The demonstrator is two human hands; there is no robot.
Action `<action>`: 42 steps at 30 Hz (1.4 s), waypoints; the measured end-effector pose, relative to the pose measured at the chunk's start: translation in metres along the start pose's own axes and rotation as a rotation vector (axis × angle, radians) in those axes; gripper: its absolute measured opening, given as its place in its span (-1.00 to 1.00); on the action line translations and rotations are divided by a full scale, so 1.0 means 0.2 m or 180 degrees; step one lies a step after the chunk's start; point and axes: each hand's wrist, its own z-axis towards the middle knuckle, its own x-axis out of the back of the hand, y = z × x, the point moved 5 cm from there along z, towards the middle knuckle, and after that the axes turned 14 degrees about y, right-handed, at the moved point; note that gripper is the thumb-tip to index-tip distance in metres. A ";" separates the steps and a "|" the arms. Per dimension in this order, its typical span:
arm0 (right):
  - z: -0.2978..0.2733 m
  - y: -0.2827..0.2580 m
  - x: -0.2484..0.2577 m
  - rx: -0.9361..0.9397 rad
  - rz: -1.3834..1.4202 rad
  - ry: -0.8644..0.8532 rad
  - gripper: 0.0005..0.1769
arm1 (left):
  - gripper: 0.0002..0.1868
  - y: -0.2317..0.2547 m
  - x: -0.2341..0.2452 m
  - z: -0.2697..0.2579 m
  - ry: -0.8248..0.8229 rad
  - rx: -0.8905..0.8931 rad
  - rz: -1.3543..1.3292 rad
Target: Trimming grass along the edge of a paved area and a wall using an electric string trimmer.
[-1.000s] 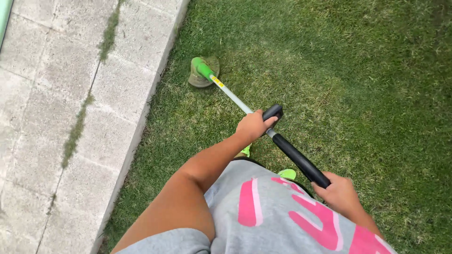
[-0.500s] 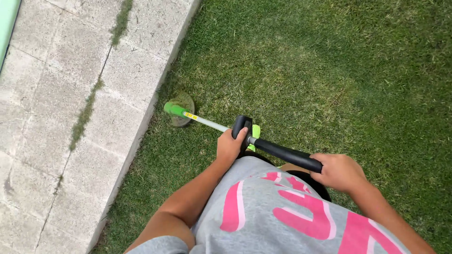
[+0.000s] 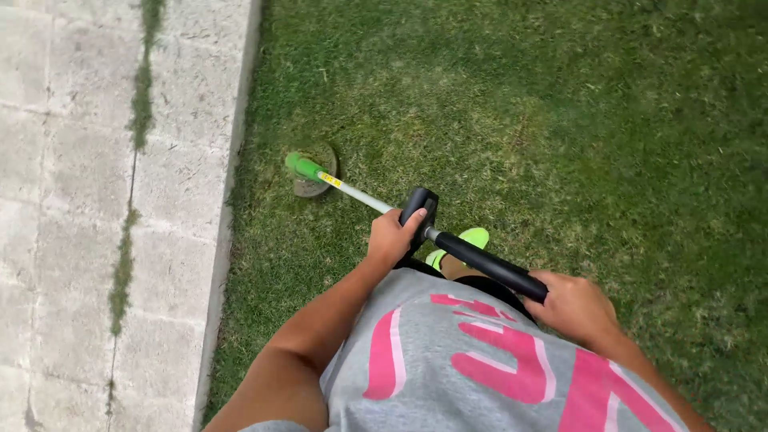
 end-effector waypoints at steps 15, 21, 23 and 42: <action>-0.45 0.63 -0.20 -0.1959 0.1221 0.0318 -0.51 | -0.32 0.80 -1.08 -0.06 -0.1371 -0.1318 0.1461; -0.59 0.77 -0.49 -0.2863 0.1610 0.0424 -0.47 | -0.29 1.17 -1.61 -0.31 -0.1856 -0.2288 0.2257; -0.63 0.80 -0.53 -0.3237 0.1806 0.0514 -0.45 | -0.31 1.26 -1.85 -0.41 -0.2073 -0.2665 0.2395; -1.29 0.43 -0.94 -0.5967 0.3588 0.1189 -0.48 | -0.33 0.90 -2.52 -1.57 -0.4305 -0.3954 0.4352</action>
